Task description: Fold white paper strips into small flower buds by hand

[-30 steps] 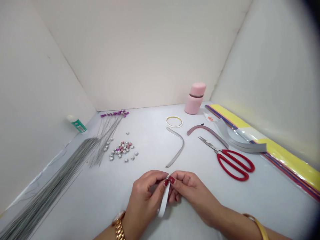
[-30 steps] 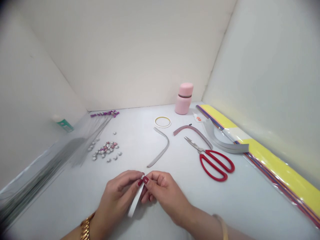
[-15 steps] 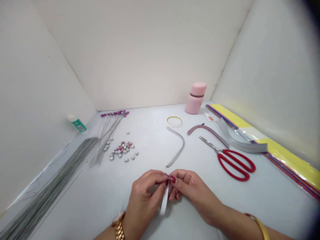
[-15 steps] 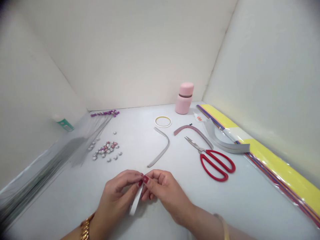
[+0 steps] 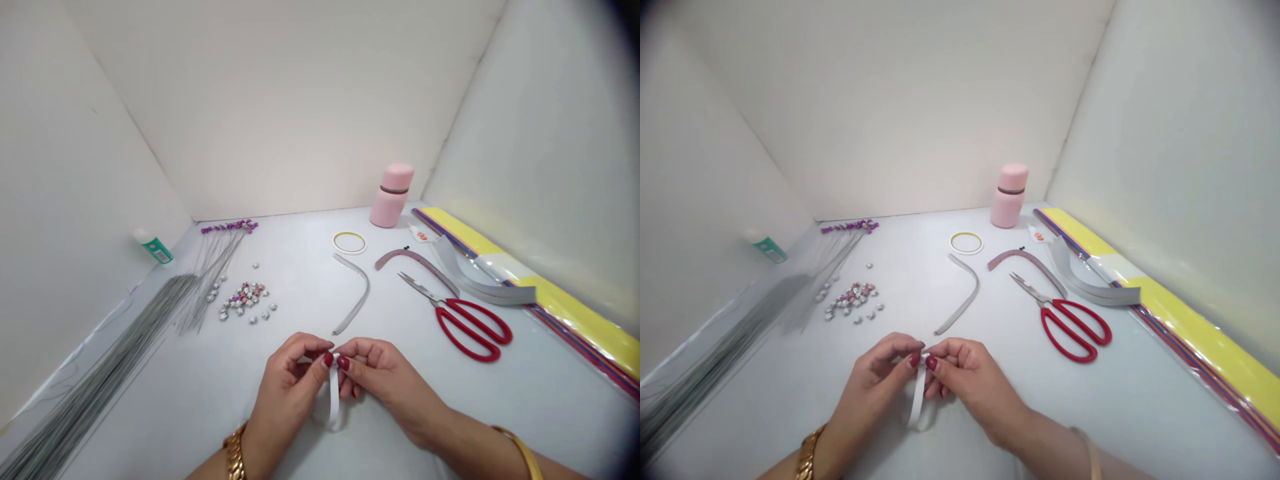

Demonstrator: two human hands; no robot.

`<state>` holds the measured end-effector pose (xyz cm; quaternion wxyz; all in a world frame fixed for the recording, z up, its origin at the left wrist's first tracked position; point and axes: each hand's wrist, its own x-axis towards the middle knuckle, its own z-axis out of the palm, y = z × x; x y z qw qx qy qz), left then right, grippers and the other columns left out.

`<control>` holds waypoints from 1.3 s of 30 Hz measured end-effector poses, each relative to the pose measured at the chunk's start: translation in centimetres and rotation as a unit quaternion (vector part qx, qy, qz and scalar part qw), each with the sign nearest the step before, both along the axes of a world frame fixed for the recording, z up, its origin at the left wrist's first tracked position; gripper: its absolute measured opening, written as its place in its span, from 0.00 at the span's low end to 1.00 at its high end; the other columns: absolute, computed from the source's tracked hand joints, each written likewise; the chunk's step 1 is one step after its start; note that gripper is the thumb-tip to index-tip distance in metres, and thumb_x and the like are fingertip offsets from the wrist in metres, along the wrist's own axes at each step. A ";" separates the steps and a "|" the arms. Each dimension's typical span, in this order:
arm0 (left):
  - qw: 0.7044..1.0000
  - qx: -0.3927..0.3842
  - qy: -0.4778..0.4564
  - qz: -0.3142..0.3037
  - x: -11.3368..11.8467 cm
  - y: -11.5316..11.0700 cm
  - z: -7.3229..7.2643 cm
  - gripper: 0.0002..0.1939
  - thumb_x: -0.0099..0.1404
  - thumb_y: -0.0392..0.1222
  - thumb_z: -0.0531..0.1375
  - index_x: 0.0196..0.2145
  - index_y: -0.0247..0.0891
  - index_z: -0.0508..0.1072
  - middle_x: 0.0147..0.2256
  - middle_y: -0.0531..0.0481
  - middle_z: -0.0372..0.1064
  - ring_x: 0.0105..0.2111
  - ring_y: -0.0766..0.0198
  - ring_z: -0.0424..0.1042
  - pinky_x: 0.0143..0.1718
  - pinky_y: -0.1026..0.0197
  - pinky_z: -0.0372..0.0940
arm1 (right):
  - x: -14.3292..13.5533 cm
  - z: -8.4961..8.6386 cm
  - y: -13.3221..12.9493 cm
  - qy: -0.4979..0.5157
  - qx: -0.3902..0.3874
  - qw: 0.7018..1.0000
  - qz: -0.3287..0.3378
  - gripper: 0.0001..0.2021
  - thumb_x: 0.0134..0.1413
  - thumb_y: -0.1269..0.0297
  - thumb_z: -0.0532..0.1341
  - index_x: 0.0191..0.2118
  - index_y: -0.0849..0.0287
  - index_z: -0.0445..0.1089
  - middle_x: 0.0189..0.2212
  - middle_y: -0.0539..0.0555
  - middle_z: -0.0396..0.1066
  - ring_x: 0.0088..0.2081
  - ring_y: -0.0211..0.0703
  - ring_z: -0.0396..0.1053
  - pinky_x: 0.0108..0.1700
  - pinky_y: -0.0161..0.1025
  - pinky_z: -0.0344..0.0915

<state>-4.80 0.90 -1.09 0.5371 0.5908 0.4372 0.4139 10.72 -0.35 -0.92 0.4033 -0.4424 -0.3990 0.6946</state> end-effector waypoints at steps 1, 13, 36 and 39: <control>1.000 0.007 0.009 -0.003 0.0 0.0 0.0 0.06 0.58 0.40 0.57 0.31 0.36 0.73 0.30 0.48 0.68 0.31 0.64 0.69 0.33 0.65 0.64 | 0.0 -0.1 0.0 -0.002 -0.001 1.000 -0.002 0.11 0.46 0.59 0.63 0.30 0.64 0.71 0.17 0.49 0.68 0.21 0.33 0.63 0.25 0.30 0.54; 0.999 -0.025 -0.004 -0.023 -0.1 0.1 -0.3 0.06 0.58 0.40 0.58 0.29 0.35 0.71 0.28 0.49 0.67 0.29 0.65 0.67 0.31 0.65 0.62 | 0.0 -0.5 0.0 -0.024 0.001 1.000 -0.018 0.15 0.44 0.54 0.63 0.27 0.64 0.70 0.15 0.48 0.66 0.18 0.31 0.59 0.23 0.29 0.52; 0.992 -0.124 -0.011 0.020 0.1 0.1 -0.2 0.08 0.54 0.41 0.60 0.31 0.33 0.72 0.25 0.50 0.71 0.26 0.66 0.67 0.29 0.66 0.62 | -0.1 -0.1 0.0 -0.080 -0.009 0.997 0.017 0.10 0.48 0.60 0.59 0.27 0.62 0.66 0.19 0.49 0.69 0.19 0.33 0.64 0.22 0.31 0.56; 0.995 -0.100 -0.007 0.018 0.1 0.0 -0.3 0.08 0.55 0.41 0.59 0.32 0.33 0.72 0.26 0.49 0.71 0.26 0.66 0.68 0.30 0.65 0.62 | 0.0 -0.2 0.0 -0.083 -0.020 0.996 0.013 0.10 0.48 0.59 0.59 0.26 0.62 0.66 0.19 0.49 0.69 0.18 0.32 0.63 0.21 0.30 0.54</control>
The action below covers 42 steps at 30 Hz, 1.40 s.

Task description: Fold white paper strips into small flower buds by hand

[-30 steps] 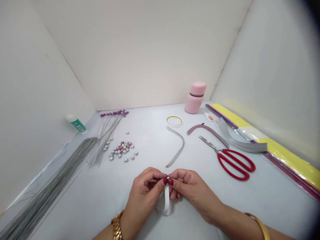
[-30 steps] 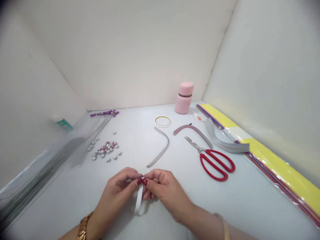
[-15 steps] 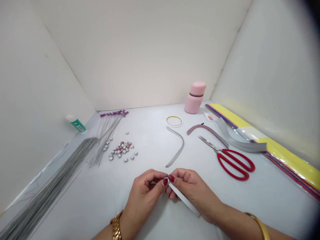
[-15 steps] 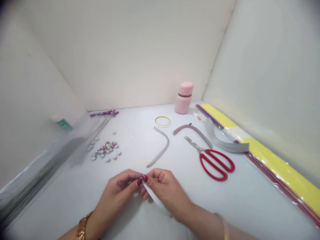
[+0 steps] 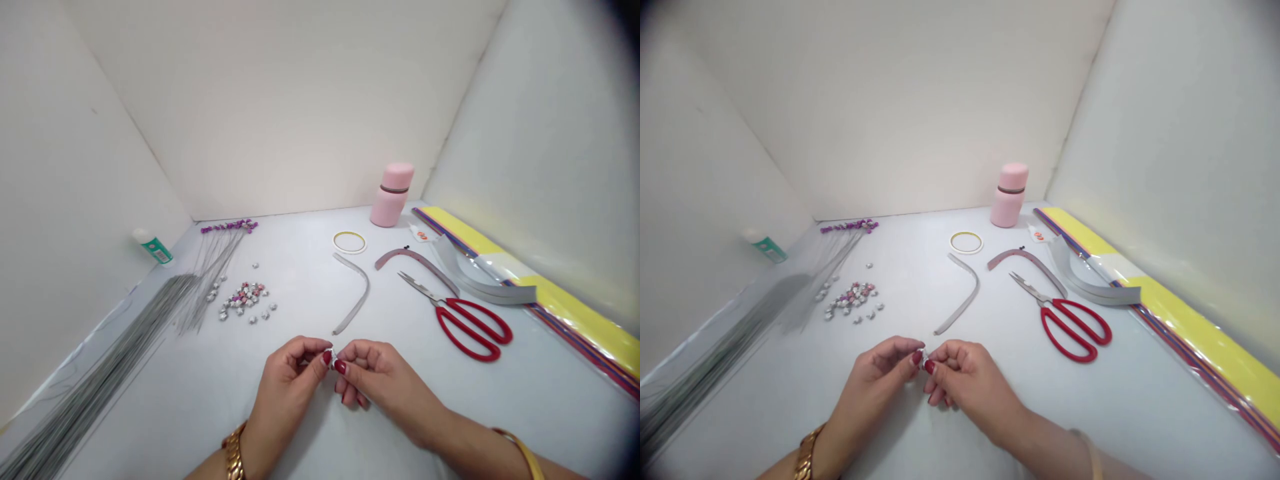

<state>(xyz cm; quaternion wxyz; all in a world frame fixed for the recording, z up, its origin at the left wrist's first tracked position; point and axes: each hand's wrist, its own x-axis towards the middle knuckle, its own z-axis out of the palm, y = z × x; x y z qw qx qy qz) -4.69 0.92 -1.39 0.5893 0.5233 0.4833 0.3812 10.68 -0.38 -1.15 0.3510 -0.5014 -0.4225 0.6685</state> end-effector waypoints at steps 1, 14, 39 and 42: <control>1.000 0.008 0.003 -0.001 0.0 0.0 -0.1 0.08 0.56 0.41 0.59 0.32 0.34 0.72 0.26 0.49 0.71 0.27 0.65 0.68 0.31 0.65 0.62 | 0.0 -0.1 0.0 0.002 -0.001 1.000 0.000 0.10 0.48 0.60 0.59 0.26 0.63 0.65 0.19 0.49 0.69 0.18 0.32 0.63 0.21 0.29 0.54; 0.956 0.262 0.128 -0.018 -0.3 -0.6 -0.1 0.08 0.59 0.30 0.54 0.33 0.35 0.72 0.29 0.48 0.69 0.29 0.66 0.69 0.31 0.66 0.65 | -0.1 0.6 -0.5 0.109 -0.053 0.992 -0.030 0.11 0.46 0.59 0.62 0.28 0.64 0.68 0.21 0.52 0.71 0.21 0.33 0.64 0.25 0.31 0.56; 0.995 0.088 -0.009 -0.044 -0.2 -0.3 -0.9 0.08 0.58 0.38 0.58 0.37 0.37 0.72 0.34 0.47 0.68 0.32 0.63 0.71 0.35 0.62 0.67 | -0.3 0.7 -0.3 0.161 -0.044 0.983 -0.071 0.08 0.44 0.64 0.65 0.30 0.65 0.73 0.20 0.51 0.71 0.21 0.30 0.65 0.26 0.28 0.59; 0.996 0.082 0.008 -0.024 -0.1 -0.4 -0.8 0.07 0.58 0.38 0.58 0.35 0.37 0.72 0.32 0.47 0.69 0.31 0.63 0.71 0.34 0.63 0.66 | -0.2 0.6 -0.3 0.155 -0.037 0.985 -0.058 0.08 0.45 0.64 0.65 0.30 0.65 0.73 0.20 0.51 0.72 0.21 0.31 0.65 0.27 0.28 0.59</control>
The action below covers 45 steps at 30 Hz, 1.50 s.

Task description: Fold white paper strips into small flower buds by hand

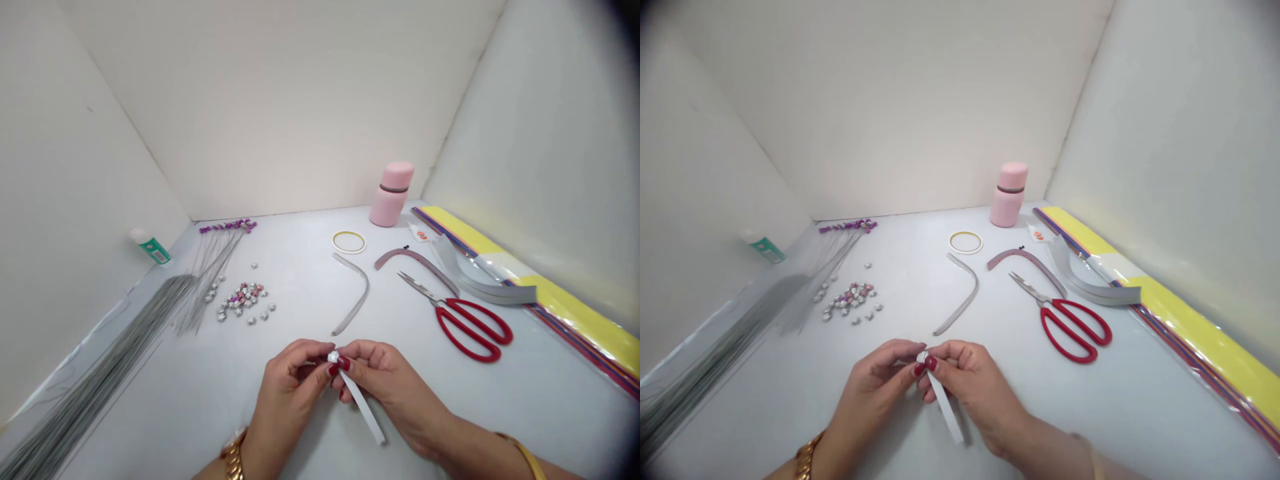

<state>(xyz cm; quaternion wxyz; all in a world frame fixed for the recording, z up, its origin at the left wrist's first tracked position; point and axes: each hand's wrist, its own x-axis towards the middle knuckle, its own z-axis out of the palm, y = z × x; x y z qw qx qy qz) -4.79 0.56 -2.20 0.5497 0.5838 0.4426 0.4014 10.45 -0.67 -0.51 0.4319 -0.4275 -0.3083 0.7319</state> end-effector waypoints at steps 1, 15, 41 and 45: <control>1.000 -0.001 0.002 0.003 0.0 0.0 0.1 0.06 0.57 0.38 0.58 0.34 0.37 0.72 0.32 0.47 0.69 0.30 0.63 0.71 0.33 0.63 0.66 | 0.0 0.0 0.0 -0.002 0.002 1.000 0.002 0.09 0.45 0.63 0.64 0.30 0.65 0.73 0.20 0.51 0.72 0.21 0.31 0.65 0.27 0.28 0.59; 0.988 -0.113 -0.106 -0.024 0.6 0.0 1.0 0.06 0.56 0.38 0.59 0.32 0.33 0.72 0.22 0.53 0.69 0.24 0.67 0.68 0.29 0.65 0.64 | -0.1 0.1 0.0 -0.065 0.030 0.997 0.010 0.14 0.46 0.54 0.61 0.27 0.63 0.71 0.18 0.49 0.69 0.22 0.33 0.62 0.28 0.30 0.56; 0.976 0.168 0.135 0.005 -0.1 -0.1 1.0 0.06 0.59 0.35 0.56 0.31 0.39 0.74 0.30 0.49 0.73 0.31 0.64 0.71 0.35 0.64 0.65 | 0.1 0.0 0.0 -0.140 0.081 0.986 0.040 0.17 0.48 0.51 0.58 0.27 0.63 0.71 0.17 0.48 0.64 0.20 0.34 0.58 0.25 0.31 0.54; 0.972 0.192 0.130 -0.029 -0.2 -0.1 1.1 0.10 0.59 0.32 0.55 0.36 0.40 0.74 0.35 0.47 0.73 0.36 0.62 0.71 0.39 0.63 0.65 | 0.1 0.0 0.1 -0.124 0.066 0.990 0.020 0.18 0.46 0.50 0.60 0.26 0.63 0.71 0.17 0.48 0.64 0.20 0.33 0.58 0.24 0.31 0.54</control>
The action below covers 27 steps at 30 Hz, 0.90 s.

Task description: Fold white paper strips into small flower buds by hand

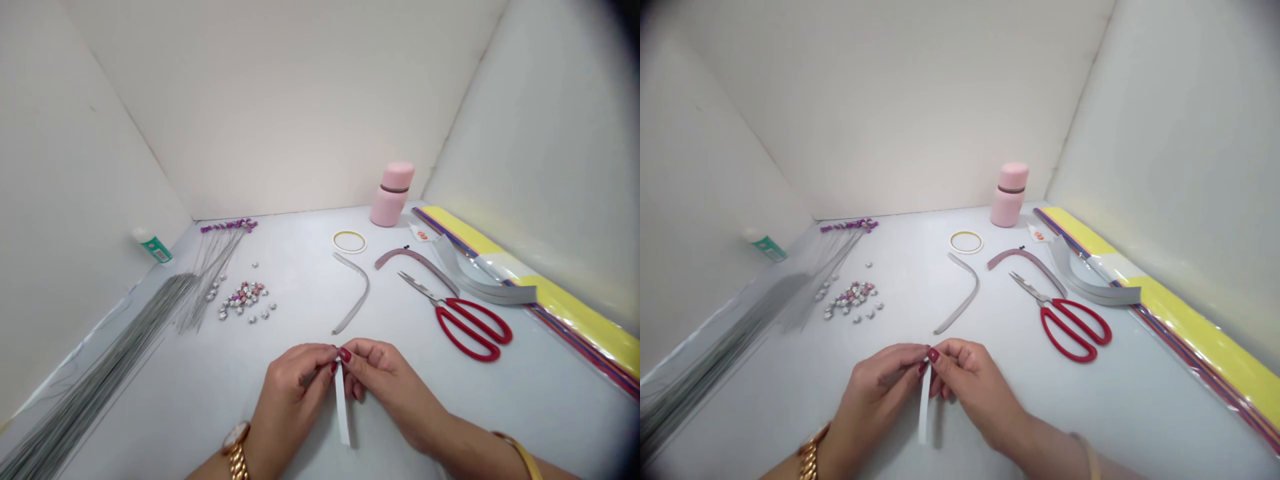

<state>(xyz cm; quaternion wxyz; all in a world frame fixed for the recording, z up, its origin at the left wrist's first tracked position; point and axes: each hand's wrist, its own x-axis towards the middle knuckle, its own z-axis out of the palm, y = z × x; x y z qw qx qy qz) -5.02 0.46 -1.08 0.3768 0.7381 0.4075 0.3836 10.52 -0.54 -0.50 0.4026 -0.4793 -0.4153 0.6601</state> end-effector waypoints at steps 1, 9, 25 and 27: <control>1.000 -0.021 -0.010 -0.003 0.0 0.0 0.0 0.10 0.59 0.33 0.55 0.36 0.40 0.74 0.36 0.47 0.73 0.36 0.62 0.71 0.40 0.63 0.65 | 0.0 0.0 0.0 0.006 -0.002 1.000 0.000 0.18 0.46 0.50 0.60 0.27 0.63 0.71 0.17 0.48 0.65 0.20 0.33 0.59 0.24 0.31 0.54; 0.977 -0.178 -0.119 0.016 0.2 0.6 -0.2 0.06 0.57 0.39 0.58 0.31 0.35 0.74 0.32 0.46 0.72 0.34 0.62 0.71 0.37 0.63 0.65 | 0.0 -0.2 0.1 0.011 -0.012 1.000 0.002 0.16 0.45 0.52 0.61 0.28 0.64 0.71 0.16 0.48 0.66 0.19 0.32 0.60 0.23 0.30 0.53; 0.934 -0.304 -0.185 0.037 0.5 0.6 -0.4 0.07 0.57 0.41 0.58 0.30 0.33 0.70 0.22 0.51 0.69 0.24 0.66 0.68 0.29 0.64 0.63 | -0.1 -0.2 -0.1 -0.018 -0.007 1.000 0.016 0.14 0.46 0.55 0.61 0.26 0.63 0.68 0.20 0.50 0.69 0.22 0.34 0.63 0.25 0.31 0.56; 0.937 -0.295 -0.178 0.058 0.4 0.7 -0.5 0.07 0.56 0.41 0.59 0.30 0.33 0.70 0.23 0.51 0.69 0.25 0.66 0.67 0.30 0.64 0.62 | -0.1 -0.2 -0.2 -0.031 0.000 0.999 0.025 0.13 0.48 0.56 0.60 0.25 0.63 0.68 0.20 0.51 0.69 0.22 0.35 0.64 0.25 0.32 0.57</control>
